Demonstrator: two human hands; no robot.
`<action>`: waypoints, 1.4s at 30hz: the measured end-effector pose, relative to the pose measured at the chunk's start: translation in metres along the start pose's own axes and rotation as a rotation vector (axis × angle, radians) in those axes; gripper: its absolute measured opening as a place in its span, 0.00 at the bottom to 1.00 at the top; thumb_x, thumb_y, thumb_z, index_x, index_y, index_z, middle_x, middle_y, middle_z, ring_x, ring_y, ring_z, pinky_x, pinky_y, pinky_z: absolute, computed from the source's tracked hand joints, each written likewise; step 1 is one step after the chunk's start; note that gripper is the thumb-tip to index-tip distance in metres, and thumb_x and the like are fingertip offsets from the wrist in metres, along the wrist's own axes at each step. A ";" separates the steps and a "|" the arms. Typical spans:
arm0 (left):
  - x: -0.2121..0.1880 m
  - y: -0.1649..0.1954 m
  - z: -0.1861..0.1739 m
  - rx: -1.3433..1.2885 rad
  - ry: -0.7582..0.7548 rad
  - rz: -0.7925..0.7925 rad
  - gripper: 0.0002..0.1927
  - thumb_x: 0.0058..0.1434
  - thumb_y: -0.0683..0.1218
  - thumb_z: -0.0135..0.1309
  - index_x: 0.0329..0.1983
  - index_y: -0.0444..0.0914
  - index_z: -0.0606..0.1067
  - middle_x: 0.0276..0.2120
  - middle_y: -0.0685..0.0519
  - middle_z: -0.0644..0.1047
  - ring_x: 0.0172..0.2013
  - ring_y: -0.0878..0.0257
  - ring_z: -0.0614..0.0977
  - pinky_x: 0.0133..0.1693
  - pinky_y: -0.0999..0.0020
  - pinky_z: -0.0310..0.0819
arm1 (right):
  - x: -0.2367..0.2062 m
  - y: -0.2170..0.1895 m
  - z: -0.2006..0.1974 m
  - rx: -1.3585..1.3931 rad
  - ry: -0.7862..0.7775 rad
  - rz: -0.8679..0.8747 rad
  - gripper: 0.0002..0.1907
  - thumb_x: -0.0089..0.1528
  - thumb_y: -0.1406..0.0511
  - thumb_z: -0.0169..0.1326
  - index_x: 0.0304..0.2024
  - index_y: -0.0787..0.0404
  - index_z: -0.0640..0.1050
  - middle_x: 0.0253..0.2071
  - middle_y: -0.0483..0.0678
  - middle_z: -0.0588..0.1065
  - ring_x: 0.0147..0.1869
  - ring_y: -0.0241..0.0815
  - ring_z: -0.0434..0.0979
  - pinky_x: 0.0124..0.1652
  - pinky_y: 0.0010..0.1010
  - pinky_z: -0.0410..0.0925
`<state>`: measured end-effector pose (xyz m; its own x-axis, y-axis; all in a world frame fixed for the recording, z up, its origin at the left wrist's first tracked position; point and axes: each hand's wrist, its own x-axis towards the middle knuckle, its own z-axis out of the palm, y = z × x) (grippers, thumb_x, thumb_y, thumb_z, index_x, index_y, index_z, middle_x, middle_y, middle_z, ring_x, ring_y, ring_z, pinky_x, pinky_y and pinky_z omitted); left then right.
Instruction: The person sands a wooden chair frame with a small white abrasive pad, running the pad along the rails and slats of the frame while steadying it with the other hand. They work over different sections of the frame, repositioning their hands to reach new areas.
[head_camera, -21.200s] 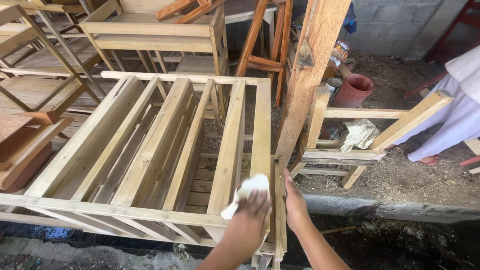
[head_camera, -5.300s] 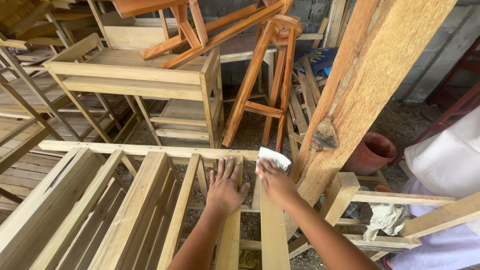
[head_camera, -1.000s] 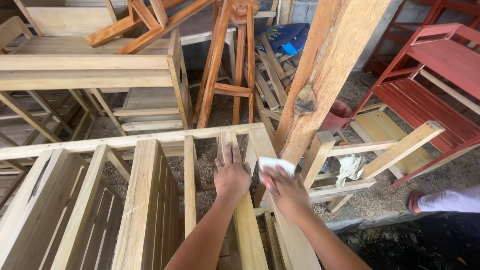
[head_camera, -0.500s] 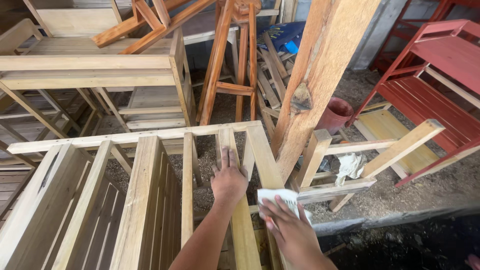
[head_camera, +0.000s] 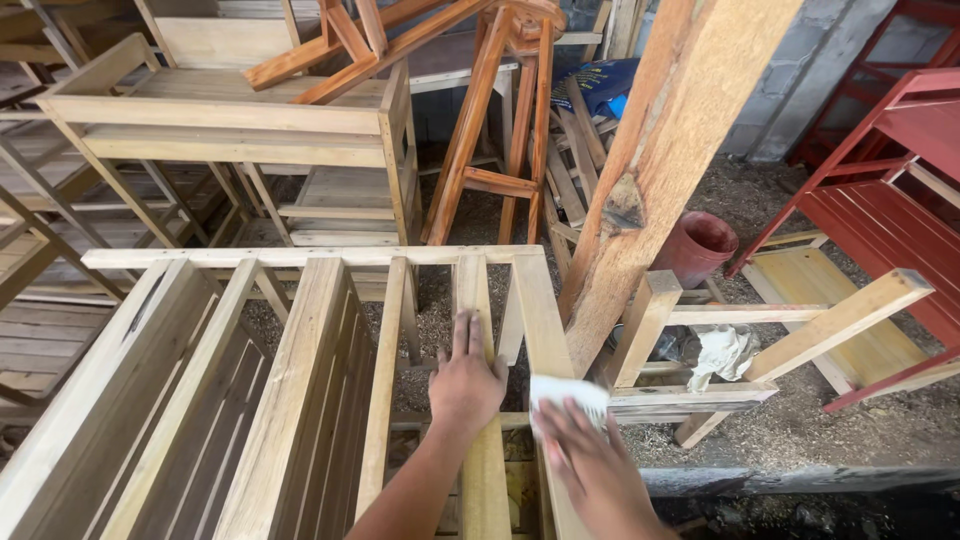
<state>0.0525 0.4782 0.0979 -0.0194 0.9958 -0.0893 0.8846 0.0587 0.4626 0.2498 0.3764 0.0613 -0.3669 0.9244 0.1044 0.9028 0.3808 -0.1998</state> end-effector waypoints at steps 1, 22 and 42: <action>-0.004 0.002 0.000 0.015 -0.001 -0.009 0.40 0.67 0.60 0.40 0.79 0.46 0.44 0.79 0.59 0.39 0.70 0.37 0.61 0.64 0.43 0.62 | -0.010 0.001 -0.002 0.018 -0.064 0.044 0.29 0.71 0.52 0.29 0.73 0.44 0.62 0.79 0.35 0.53 0.83 0.42 0.41 0.70 0.56 0.34; -0.014 0.016 -0.012 0.078 0.018 -0.093 0.39 0.65 0.60 0.41 0.78 0.54 0.46 0.79 0.67 0.41 0.56 0.51 0.79 0.57 0.48 0.73 | 0.021 0.021 -0.020 0.075 -0.150 0.172 0.27 0.70 0.51 0.29 0.70 0.37 0.66 0.75 0.31 0.59 0.81 0.36 0.49 0.75 0.53 0.43; -0.008 0.009 -0.014 -0.026 0.005 -0.108 0.40 0.64 0.60 0.42 0.78 0.59 0.44 0.78 0.68 0.43 0.56 0.53 0.80 0.53 0.58 0.79 | 0.143 0.020 -0.023 -0.041 -0.133 0.111 0.23 0.71 0.56 0.35 0.68 0.46 0.65 0.79 0.30 0.53 0.83 0.35 0.46 0.75 0.55 0.41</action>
<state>0.0543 0.4714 0.1157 -0.1165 0.9839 -0.1354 0.8650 0.1675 0.4730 0.2203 0.5160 0.0945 -0.2884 0.9564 -0.0464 0.9469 0.2776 -0.1624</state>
